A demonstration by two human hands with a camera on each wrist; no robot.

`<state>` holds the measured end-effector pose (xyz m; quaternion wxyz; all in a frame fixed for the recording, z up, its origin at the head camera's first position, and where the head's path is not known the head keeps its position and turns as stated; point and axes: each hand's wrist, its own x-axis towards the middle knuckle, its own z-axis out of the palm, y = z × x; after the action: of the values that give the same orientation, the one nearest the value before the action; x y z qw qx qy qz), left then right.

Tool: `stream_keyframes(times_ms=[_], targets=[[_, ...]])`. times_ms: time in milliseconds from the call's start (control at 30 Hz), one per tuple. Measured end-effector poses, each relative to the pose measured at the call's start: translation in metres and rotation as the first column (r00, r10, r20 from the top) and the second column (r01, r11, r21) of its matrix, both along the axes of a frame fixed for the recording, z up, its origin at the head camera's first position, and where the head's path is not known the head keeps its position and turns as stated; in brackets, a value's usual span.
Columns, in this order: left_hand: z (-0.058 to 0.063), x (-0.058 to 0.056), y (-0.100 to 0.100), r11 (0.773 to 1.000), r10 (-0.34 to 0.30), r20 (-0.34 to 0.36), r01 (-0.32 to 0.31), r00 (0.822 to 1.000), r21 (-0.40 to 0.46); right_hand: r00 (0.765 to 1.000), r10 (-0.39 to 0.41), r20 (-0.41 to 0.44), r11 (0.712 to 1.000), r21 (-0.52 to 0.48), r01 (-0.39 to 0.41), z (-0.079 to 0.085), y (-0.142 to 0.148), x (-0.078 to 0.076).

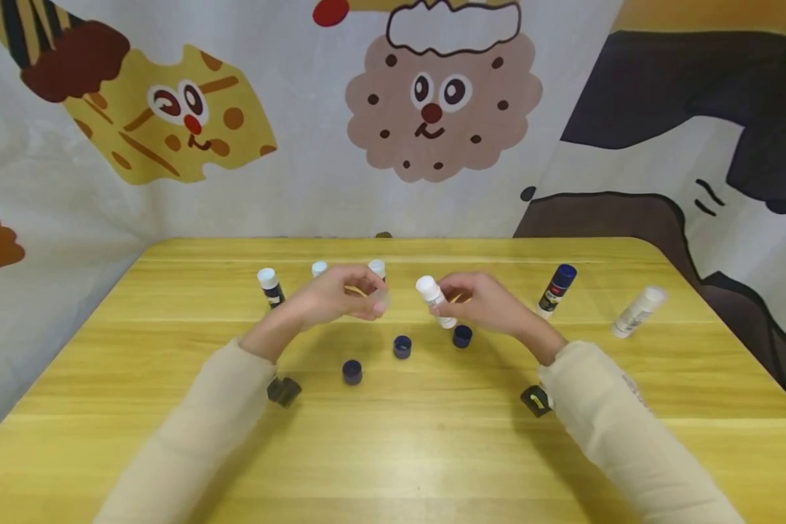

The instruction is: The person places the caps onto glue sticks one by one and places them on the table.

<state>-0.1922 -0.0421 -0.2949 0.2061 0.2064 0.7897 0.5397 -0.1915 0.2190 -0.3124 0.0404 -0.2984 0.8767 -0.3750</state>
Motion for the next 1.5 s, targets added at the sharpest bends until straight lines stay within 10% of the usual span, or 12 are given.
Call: stream_keyframes(times_ms=[367, 1500], targets=[[-0.007, 0.002, -0.002, 0.997, 0.002, -0.008, -0.002, 1.000, 0.077, 0.994, 0.046, -0.103, 0.998, 0.036, -0.043, -0.001, -0.026, 0.010], [-0.007, 0.014, 0.003, 0.995, 0.072, -0.160, -0.083, 0.984, -0.062, 0.984, 0.052, -0.169, 0.998, 0.054, -0.044, 0.003, -0.042, 0.019]])
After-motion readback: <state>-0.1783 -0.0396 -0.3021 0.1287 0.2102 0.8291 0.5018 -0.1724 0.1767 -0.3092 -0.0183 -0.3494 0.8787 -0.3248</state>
